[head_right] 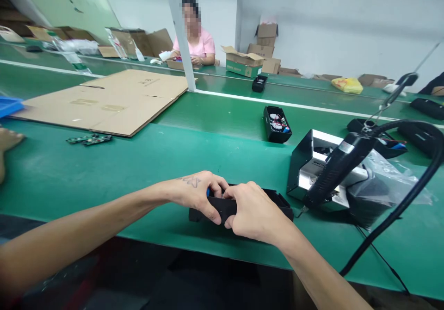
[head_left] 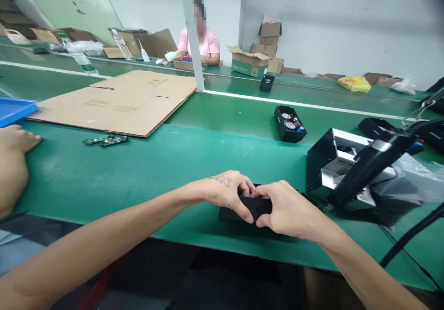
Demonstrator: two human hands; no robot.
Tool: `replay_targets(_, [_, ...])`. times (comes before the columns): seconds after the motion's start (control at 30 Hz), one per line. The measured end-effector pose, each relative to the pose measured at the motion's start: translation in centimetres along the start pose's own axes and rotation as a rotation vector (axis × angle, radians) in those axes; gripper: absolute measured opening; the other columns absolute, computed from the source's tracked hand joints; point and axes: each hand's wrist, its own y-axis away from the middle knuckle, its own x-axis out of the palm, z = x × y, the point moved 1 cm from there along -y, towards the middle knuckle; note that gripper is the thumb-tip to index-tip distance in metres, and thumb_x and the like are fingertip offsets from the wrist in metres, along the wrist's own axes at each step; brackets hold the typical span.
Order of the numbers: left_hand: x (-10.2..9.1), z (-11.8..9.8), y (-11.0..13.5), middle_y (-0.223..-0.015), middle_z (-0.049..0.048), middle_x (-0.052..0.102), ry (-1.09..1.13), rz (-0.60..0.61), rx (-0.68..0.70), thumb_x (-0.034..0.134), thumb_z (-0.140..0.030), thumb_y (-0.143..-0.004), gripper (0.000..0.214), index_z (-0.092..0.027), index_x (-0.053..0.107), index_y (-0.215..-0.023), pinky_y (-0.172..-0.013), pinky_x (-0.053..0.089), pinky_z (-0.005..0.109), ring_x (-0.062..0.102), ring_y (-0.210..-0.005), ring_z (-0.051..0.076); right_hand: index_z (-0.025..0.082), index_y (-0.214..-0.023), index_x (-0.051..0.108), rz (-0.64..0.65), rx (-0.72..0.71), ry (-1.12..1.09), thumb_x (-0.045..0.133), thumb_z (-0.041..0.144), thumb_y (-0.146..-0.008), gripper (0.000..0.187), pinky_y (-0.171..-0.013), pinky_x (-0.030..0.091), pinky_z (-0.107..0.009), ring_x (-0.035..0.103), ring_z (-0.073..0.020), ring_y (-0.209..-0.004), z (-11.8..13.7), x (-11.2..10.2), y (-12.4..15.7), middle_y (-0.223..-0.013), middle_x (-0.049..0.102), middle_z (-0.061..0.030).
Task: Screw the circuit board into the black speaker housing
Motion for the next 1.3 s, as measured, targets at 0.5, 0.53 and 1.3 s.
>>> replay_targets(0.5, [-0.1, 0.0, -0.1, -0.119, -0.0057, 0.070, 0.023, 0.034, 0.021, 0.096, -0.043, -0.064, 0.040, -0.018, 0.066, -0.057, -0.064, 0.039, 0.027, 0.056, -0.077, 0.010, 0.025, -0.081, 0.073, 0.006, 0.041, 0.023, 0.079, 0.030, -0.070, 0.013, -0.049, 0.032, -0.029, 0.045, -0.0130, -0.056, 0.2, 0.2, 0.0, -0.067, 0.064, 0.0043])
replay_targets(0.53, [-0.1, 0.0, -0.1, -0.119, -0.0051, 0.070, 0.030, 0.035, 0.019, 0.096, -0.044, -0.064, 0.040, -0.018, 0.067, -0.058, -0.064, 0.040, 0.027, 0.057, -0.077, 0.010, 0.025, -0.080, 0.073, 0.004, 0.039, 0.026, 0.078, 0.029, -0.071, 0.011, -0.048, 0.031, -0.029, 0.044, -0.0131, -0.055, 0.3, 0.3, 0.0, -0.065, 0.062, 0.0045])
replay_targets(1.3, [7.8, 2.0, 4.5, -0.135, -0.0013, 0.074, -0.562, -0.256, 0.321, 0.087, -0.036, -0.086, 0.014, -0.028, 0.078, -0.094, -0.122, 0.025, 0.067, 0.034, -0.158, 0.046, 0.031, -0.136, 0.068, -1.459, -0.030, -0.066, 0.079, 0.039, -0.090, 0.047, -0.101, 0.055, -0.051, 0.068, -0.0307, -0.120, -6.3, -3.4, 7.9, -0.133, 0.071, -0.0086])
